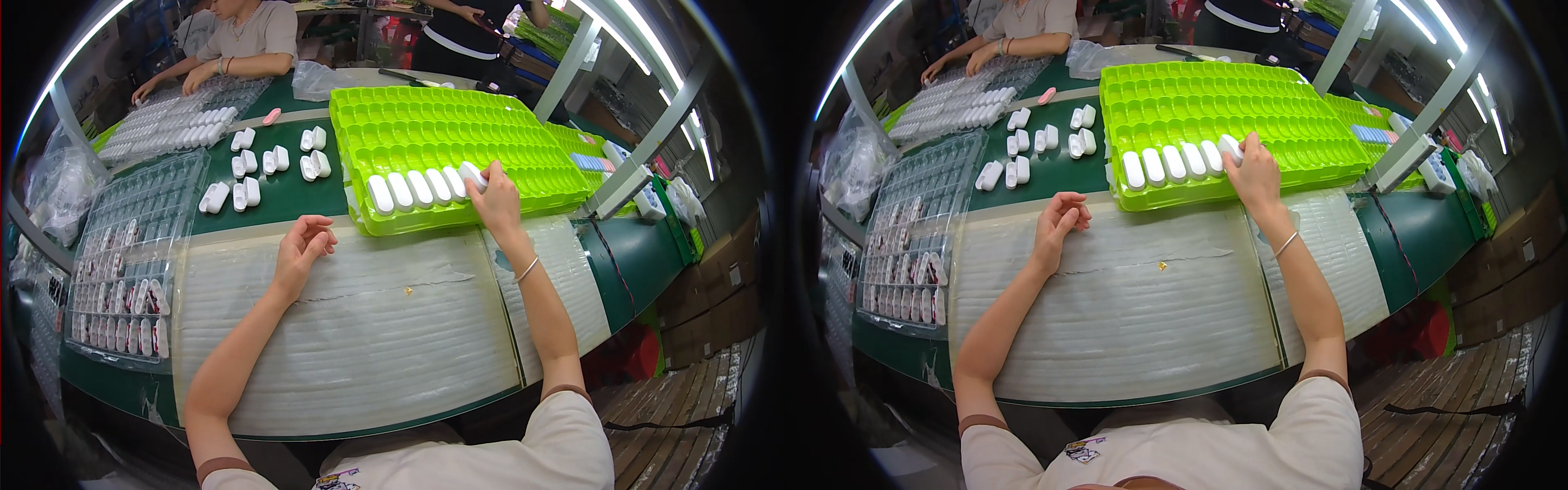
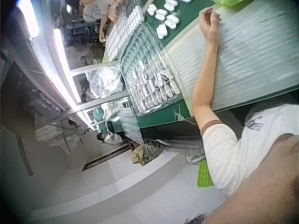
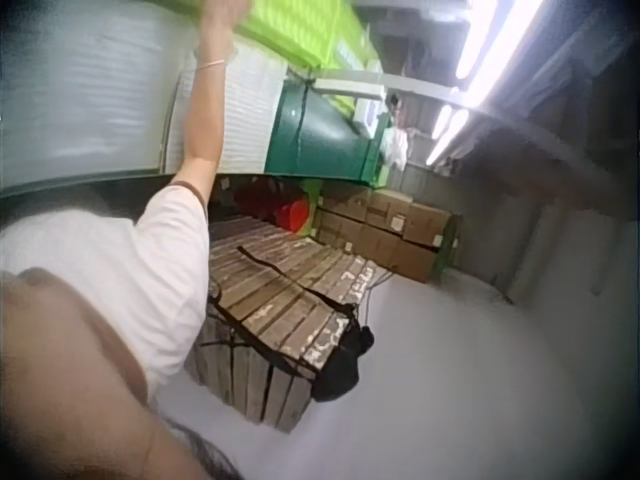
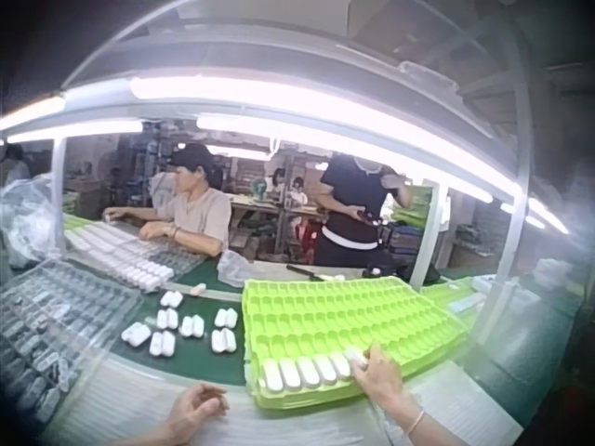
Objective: The person assembles white earbud cases by opening them, inserting a small red component, and closing them. They repeatedly pick up cases from a green tray, perform the assembly, and place the finished units on the table.
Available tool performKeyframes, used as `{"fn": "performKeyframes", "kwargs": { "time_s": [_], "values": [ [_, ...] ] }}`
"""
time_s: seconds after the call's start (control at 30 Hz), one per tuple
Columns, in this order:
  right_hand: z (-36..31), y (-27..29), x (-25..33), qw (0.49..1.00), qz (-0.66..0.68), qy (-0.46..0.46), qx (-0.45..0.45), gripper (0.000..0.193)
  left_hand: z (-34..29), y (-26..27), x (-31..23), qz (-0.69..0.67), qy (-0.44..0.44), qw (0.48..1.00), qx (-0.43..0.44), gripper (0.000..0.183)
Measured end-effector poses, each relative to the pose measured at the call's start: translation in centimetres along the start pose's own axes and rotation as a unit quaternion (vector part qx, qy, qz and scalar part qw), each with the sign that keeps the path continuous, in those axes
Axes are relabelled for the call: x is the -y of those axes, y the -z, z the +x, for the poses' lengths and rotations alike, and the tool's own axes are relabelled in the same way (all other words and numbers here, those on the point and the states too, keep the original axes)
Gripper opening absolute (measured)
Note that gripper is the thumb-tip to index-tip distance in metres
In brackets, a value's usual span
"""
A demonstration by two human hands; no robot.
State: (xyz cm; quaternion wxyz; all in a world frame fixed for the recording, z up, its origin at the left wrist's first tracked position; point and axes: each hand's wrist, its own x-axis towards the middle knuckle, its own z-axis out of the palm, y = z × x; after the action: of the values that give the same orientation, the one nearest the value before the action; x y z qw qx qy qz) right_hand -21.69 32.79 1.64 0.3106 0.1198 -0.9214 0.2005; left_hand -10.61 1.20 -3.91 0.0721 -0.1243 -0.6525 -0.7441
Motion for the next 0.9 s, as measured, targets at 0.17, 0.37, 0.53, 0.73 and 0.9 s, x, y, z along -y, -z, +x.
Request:
{"fn": "performKeyframes", "kwargs": {
  "time_s": [0.17, 0.37, 0.53, 0.73, 0.9],
  "values": [
    [-0.9, 0.5, -1.3, 0.999, 0.040, -0.007, 0.035, 0.021, 0.6, -0.2, 0.6, 0.038, 0.022, 0.998, -0.033, 0.019],
    [-0.3, 2.1, 0.8, 0.995, 0.085, 0.048, -0.027, 0.016, 4.3, 4.4, 0.2, 0.367, -0.041, 0.902, -0.222, 0.025],
    [-2.7, 2.2, 8.9, 0.936, 0.325, 0.128, 0.039, 0.015, 7.1, 9.0, 1.0, 0.647, -0.015, 0.687, -0.332, 0.041],
    [-7.7, -3.0, 17.8, 0.764, 0.556, 0.055, 0.323, 0.046, 6.3, 11.7, 1.3, 0.680, 0.002, 0.677, -0.281, 0.036],
    [-7.0, -7.5, 20.0, 0.663, 0.640, -0.076, 0.380, 0.050, 0.9, 7.7, -3.1, 0.545, -0.179, 0.819, -0.028, 0.032]
  ]
}}
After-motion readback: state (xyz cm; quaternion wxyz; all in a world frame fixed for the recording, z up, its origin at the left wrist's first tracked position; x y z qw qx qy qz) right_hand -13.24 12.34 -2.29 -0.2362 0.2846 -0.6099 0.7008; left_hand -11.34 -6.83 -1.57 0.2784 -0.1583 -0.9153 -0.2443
